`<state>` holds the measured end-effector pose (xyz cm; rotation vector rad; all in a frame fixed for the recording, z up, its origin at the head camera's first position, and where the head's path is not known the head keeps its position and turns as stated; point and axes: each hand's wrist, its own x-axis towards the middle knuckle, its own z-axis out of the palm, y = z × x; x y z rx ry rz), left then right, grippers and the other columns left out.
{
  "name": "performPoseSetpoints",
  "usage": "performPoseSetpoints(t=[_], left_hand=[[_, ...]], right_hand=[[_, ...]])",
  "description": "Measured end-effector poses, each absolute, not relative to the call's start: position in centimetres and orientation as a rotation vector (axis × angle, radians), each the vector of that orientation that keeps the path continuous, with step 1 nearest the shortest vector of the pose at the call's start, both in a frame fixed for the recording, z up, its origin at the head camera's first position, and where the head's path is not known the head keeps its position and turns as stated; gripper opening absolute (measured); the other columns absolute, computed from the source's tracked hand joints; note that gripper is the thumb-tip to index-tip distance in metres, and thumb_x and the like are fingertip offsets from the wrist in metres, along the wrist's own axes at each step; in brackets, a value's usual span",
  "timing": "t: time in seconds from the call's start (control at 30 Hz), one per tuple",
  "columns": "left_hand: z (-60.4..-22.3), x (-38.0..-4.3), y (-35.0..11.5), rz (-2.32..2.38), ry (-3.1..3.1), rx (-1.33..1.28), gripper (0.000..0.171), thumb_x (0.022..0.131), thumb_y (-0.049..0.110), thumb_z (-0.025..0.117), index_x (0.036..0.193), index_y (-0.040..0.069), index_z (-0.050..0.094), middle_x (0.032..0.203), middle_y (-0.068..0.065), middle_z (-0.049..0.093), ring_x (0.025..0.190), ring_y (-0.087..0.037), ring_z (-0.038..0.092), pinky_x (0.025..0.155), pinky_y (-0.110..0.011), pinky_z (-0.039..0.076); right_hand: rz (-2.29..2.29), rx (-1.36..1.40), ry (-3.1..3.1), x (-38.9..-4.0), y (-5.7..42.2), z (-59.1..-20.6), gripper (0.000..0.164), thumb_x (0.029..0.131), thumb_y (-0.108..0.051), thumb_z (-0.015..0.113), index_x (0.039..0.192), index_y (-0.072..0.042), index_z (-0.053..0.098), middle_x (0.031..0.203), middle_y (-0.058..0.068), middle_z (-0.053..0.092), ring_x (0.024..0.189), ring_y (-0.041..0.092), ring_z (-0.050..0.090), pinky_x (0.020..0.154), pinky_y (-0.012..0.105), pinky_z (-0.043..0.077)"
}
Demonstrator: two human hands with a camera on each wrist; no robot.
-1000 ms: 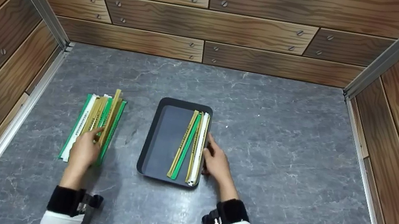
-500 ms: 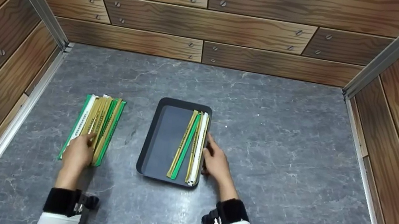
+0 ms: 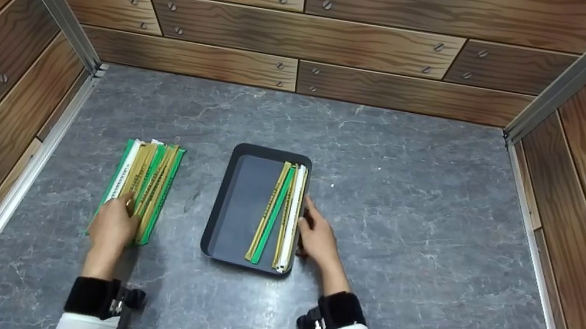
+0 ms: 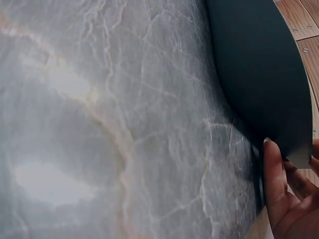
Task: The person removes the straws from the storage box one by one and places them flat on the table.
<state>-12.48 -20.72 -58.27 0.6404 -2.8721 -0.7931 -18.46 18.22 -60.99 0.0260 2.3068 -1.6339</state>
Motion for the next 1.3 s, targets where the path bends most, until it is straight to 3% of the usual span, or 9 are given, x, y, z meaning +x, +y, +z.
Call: performPoseSetpoints(t=[0.17,0.27,0.4,0.5,0.77,0.97,1.13,1.3], left_hand=[[-57.4,-12.6,-18.0,-0.826,-2.726,0.342,0.032,0.089,0.000,0.064,0.120,-0.006,0.064,0.102,-0.025,0.065,0.088,-0.042,0.064,0.070,-0.053,0.054],[-56.9,-12.9,-15.5,-0.913,-2.667,0.123,0.032,0.089,-0.004,0.062,0.121,-0.006,0.062,0.103,-0.023,0.066,0.088,-0.037,0.065,0.076,-0.047,0.055],[-56.6,-13.4,-11.5,-0.979,-2.644,-0.107,0.036,0.087,-0.006,0.064,0.123,-0.006,0.061,0.101,-0.021,0.066,0.086,-0.032,0.065,0.077,-0.041,0.056],[-56.7,-13.7,-8.7,-0.971,-2.720,-0.212,0.041,0.085,-0.002,0.069,0.125,-0.004,0.061,0.104,-0.020,0.065,0.087,-0.032,0.066,0.074,-0.039,0.057],[-58.3,-15.1,-4.7,-0.713,-3.051,-0.260,0.058,0.083,0.030,0.079,0.132,0.006,0.060,0.116,-0.017,0.066,0.096,-0.030,0.067,0.078,-0.043,0.056],[-59.2,-15.7,-3.3,-0.656,-3.135,-0.217,0.061,0.084,0.042,0.076,0.133,0.008,0.060,0.113,-0.016,0.066,0.086,-0.031,0.068,0.069,-0.043,0.057],[-59.8,-15.8,-2.8,-0.576,-3.174,-0.189,0.055,0.083,0.036,0.079,0.128,0.010,0.062,0.106,-0.014,0.066,0.078,-0.031,0.067,0.062,-0.043,0.056],[-60.0,-15.6,-2.7,-0.567,-3.138,-0.184,0.024,0.087,0.016,0.073,0.109,0.007,0.069,0.093,-0.012,0.066,0.073,-0.033,0.067,0.058,-0.045,0.056]], right_hand=[[-1.610,0.035,2.335,-18.5,18.2,-60.9,0.060,0.102,-0.010,0.049,0.157,-0.020,0.025,0.151,0.027,0.032,0.063,0.027,0.064,0.048,0.043,0.055],[-1.599,0.014,2.369,-18.5,18.2,-61.1,0.059,0.102,-0.009,0.050,0.156,-0.018,0.027,0.146,0.030,0.038,0.073,0.031,0.065,0.048,0.042,0.056],[-1.594,-0.005,2.404,-18.5,18.2,-61.2,0.058,0.101,-0.008,0.050,0.155,-0.016,0.030,0.140,0.031,0.045,0.085,0.037,0.065,0.048,0.042,0.056],[-1.600,0.006,2.401,-18.5,18.3,-61.2,0.058,0.101,-0.008,0.050,0.155,-0.017,0.030,0.142,0.032,0.043,0.083,0.038,0.066,0.048,0.042,0.056],[-1.637,0.015,2.347,-18.4,18.2,-61.0,0.060,0.101,-0.009,0.051,0.156,-0.019,0.028,0.146,0.031,0.037,0.079,0.034,0.067,0.051,0.043,0.057],[-1.639,0.024,2.360,-18.3,18.2,-61.0,0.060,0.101,-0.009,0.052,0.156,-0.019,0.029,0.149,0.030,0.033,0.076,0.034,0.067,0.050,0.043,0.056],[-1.617,0.018,2.360,-18.2,18.1,-61.0,0.060,0.101,-0.010,0.051,0.156,-0.020,0.028,0.151,0.030,0.031,0.079,0.034,0.067,0.051,0.042,0.057],[-1.638,0.019,2.360,-18.3,18.1,-61.0,0.059,0.101,-0.009,0.051,0.155,-0.018,0.029,0.144,0.030,0.041,0.081,0.035,0.066,0.049,0.042,0.056]])
